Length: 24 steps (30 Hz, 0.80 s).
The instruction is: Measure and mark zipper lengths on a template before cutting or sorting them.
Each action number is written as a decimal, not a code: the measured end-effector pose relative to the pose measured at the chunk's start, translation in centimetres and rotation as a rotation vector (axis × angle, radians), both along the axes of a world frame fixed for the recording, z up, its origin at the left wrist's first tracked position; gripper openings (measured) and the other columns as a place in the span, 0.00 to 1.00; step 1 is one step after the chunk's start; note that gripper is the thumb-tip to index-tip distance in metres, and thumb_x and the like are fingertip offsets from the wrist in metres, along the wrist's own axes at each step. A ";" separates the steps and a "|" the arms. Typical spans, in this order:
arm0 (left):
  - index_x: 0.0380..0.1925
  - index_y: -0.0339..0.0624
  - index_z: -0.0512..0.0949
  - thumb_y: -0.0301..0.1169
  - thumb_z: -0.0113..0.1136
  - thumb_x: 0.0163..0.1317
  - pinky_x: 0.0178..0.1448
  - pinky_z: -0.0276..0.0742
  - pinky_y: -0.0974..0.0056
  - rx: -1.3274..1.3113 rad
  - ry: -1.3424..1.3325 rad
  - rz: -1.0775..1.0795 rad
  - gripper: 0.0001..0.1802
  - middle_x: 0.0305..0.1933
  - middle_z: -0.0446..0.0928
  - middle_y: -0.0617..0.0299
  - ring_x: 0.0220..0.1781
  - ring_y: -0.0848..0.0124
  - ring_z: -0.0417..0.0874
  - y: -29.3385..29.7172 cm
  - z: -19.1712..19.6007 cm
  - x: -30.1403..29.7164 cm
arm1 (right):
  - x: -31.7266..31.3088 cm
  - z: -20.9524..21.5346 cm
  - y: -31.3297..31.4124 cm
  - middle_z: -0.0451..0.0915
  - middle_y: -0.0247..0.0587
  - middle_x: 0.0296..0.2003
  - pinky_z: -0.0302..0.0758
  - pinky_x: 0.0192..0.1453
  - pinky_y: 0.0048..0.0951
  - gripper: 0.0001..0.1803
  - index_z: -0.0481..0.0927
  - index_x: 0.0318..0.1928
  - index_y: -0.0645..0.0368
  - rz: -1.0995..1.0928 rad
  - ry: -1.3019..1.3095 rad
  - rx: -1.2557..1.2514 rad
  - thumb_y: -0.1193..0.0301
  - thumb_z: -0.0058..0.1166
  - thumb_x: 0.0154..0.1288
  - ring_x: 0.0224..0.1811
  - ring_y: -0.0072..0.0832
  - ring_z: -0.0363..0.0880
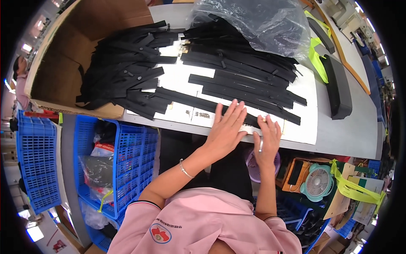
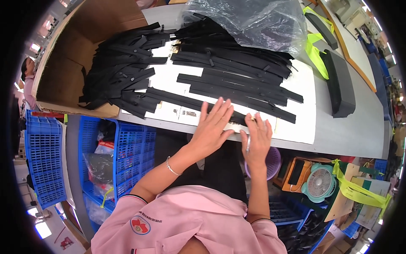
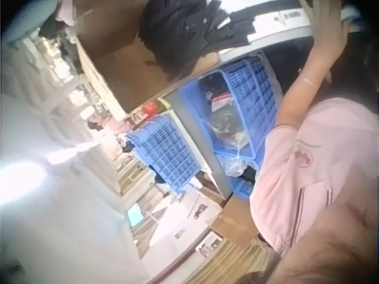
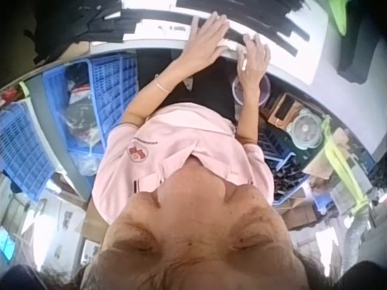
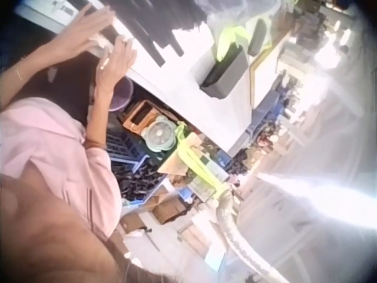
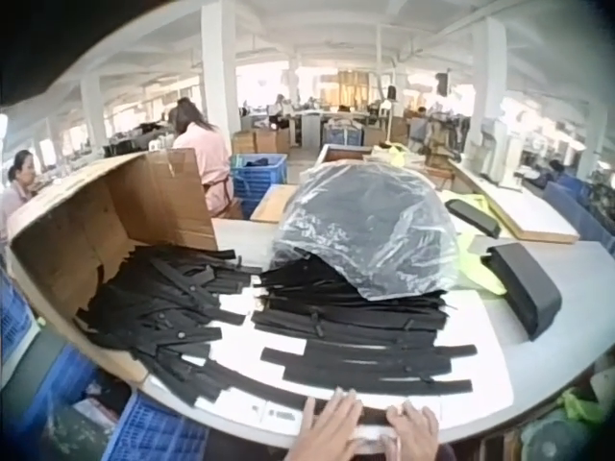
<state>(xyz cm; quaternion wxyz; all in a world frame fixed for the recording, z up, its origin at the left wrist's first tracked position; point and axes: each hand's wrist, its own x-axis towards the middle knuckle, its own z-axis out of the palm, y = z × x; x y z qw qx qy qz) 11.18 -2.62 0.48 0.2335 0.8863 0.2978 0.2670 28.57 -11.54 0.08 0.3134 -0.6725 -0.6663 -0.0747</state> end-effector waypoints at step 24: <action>0.73 0.43 0.70 0.51 0.68 0.66 0.82 0.31 0.28 0.055 0.145 0.446 0.41 0.78 0.68 0.58 0.84 0.52 0.58 1.7 -0.5 -11.1 | 2.6 2.4 -0.4 0.82 0.41 0.64 0.66 0.77 0.41 0.18 0.80 0.63 0.59 -0.183 0.158 0.022 0.77 0.53 0.76 0.71 0.41 0.73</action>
